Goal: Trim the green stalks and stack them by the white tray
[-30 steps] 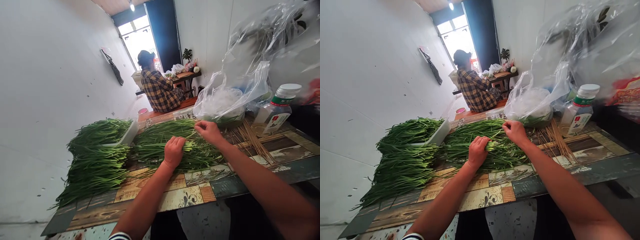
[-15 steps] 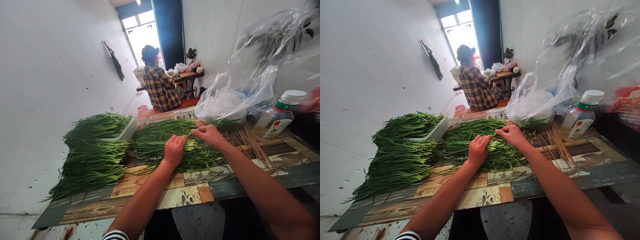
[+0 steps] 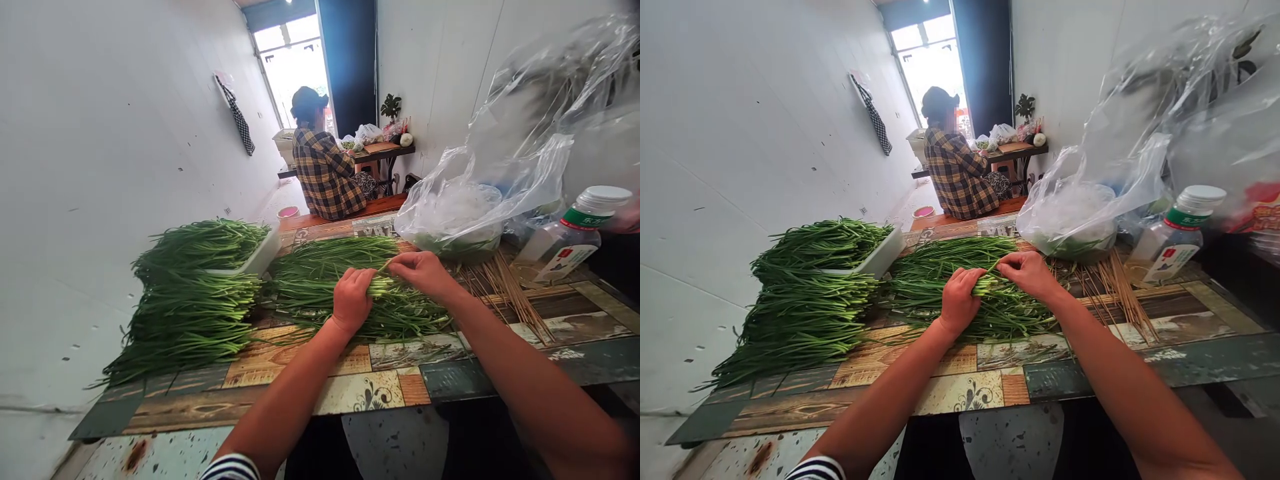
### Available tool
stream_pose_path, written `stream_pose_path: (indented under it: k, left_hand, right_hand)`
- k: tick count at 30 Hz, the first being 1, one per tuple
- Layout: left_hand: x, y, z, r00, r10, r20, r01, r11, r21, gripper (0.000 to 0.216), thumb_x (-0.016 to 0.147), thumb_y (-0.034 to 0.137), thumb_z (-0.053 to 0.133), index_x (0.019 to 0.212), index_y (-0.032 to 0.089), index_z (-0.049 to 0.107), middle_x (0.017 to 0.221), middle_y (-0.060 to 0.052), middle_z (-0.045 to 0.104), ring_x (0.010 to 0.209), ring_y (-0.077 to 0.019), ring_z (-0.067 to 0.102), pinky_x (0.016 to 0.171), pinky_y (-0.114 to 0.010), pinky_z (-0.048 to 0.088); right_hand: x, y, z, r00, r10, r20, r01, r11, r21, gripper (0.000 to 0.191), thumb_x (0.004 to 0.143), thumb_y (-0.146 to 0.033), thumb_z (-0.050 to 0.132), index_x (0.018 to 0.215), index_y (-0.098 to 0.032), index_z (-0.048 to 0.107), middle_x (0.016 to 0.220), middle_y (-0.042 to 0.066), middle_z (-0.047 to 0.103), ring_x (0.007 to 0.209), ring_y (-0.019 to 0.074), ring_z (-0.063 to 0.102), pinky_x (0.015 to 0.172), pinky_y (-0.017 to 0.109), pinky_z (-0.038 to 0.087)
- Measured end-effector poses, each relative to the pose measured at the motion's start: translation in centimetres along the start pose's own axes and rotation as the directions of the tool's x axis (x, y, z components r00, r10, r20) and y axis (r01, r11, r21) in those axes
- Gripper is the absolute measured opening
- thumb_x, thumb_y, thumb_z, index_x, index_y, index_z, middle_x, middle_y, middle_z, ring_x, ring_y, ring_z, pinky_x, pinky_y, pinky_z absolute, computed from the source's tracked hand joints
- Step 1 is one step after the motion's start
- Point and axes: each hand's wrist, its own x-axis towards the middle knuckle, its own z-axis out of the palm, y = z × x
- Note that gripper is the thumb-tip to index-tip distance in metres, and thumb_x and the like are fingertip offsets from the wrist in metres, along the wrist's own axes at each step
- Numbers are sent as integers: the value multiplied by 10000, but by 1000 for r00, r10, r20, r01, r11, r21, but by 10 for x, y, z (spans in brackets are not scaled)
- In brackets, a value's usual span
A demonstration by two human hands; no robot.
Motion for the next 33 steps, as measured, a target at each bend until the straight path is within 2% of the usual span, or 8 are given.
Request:
stream_pose_path:
  k: [5,9,11,14,18,21,27,33]
  left_hand:
    - [7,4,-9,988,-67,-136,52,993,-108,301,750,84,478,995,185,620,919,-78,703,831,-208,623,780,-345,506]
    - [13,-7,-19,925,-277,-261,191,931,-311,167,856,246,517,961,204,639,913,-59,700,835,-172,638,774,-299,510]
    - [14,-16,-22,876,-402,-265,271,866,-420,199,864,350,549,945,189,635,886,-51,697,767,-148,636,729,-274,511]
    - [15,-26,-25,811,-532,-245,336,765,-549,290,861,438,557,921,161,617,821,-39,684,689,-116,618,682,-243,504]
    - [19,-30,-30,765,-561,-317,296,742,-601,298,858,456,565,854,159,588,711,-12,647,704,-117,625,704,-240,505]
    - [20,-31,-31,765,-530,-367,269,780,-565,279,858,432,580,878,154,587,714,-8,648,714,-113,627,726,-240,507]
    - [16,-33,-27,809,-486,-331,275,811,-517,281,907,375,522,1062,156,607,849,-42,671,769,-118,636,764,-256,511]
    - [14,-34,-24,848,-430,-311,259,847,-464,251,914,331,503,1095,178,584,911,-59,669,807,-136,639,782,-276,510]
  right_hand:
    - [2,2,-2,994,23,-108,-35,993,-112,297,735,-408,579,616,-157,682,575,4,619,559,123,518,537,239,374]
    - [4,2,-2,984,64,-164,-101,969,-228,465,786,-449,540,415,-182,454,416,-27,392,460,94,386,485,248,279]
    - [5,0,3,991,65,-115,-94,960,-263,371,782,-381,568,478,-178,504,474,-26,456,485,97,413,497,240,294]
    - [7,-1,16,1000,9,19,-2,936,-352,83,750,-249,632,757,-175,668,720,6,626,633,122,529,591,224,383]
    - [16,7,37,980,-1,201,121,801,-586,145,821,-228,604,875,-170,725,940,93,665,919,203,571,764,271,425]
    - [23,16,46,978,33,205,117,726,-678,200,872,-254,550,884,-167,729,961,108,657,968,223,562,775,286,425]
    - [24,27,51,979,10,201,146,652,-744,147,848,-245,585,923,-175,691,1002,99,642,982,226,562,753,282,435]
    - [24,27,54,972,-8,236,203,540,-817,289,929,-232,421,894,-136,692,1000,150,632,984,244,557,726,296,438]
